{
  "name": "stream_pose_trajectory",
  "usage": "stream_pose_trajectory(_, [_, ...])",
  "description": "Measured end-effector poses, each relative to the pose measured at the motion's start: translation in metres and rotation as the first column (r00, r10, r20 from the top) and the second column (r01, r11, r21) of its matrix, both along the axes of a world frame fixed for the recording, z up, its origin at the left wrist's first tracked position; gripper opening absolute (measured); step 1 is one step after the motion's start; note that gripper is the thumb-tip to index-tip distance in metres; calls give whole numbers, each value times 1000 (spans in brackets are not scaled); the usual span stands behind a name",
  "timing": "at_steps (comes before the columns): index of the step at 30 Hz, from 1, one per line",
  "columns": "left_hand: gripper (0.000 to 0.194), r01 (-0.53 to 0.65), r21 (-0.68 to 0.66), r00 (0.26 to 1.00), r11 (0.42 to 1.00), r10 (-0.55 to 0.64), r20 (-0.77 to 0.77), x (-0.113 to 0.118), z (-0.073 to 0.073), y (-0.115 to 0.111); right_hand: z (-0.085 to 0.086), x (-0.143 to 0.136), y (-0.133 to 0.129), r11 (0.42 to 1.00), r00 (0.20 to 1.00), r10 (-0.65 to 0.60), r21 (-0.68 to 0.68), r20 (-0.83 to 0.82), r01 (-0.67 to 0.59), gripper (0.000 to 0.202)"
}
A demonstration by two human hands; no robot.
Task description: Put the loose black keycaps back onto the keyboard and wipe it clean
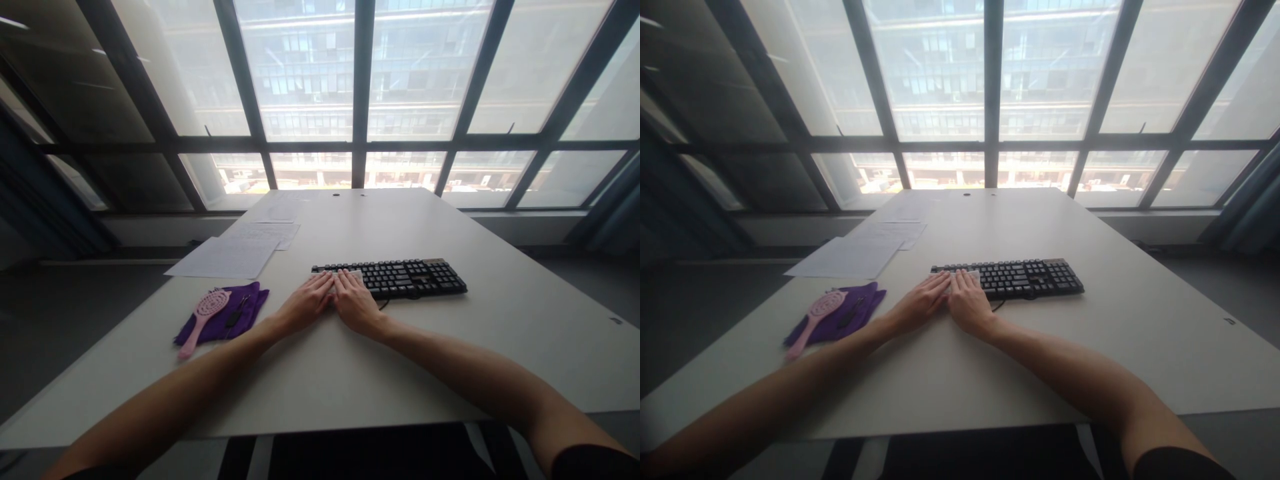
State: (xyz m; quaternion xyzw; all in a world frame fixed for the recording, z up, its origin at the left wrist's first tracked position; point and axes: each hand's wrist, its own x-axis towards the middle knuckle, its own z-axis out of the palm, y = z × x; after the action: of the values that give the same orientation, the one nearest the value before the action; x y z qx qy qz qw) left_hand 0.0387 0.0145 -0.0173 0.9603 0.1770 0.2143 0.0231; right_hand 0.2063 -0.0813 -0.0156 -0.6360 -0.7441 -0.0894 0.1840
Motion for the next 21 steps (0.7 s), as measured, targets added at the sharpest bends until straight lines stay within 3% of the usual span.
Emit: stream_pose_trajectory(21, [37,57,54,997,997,-55,-46,-1,23,-15,12,-6,-6,1000,995,8,2,97,-8,45])
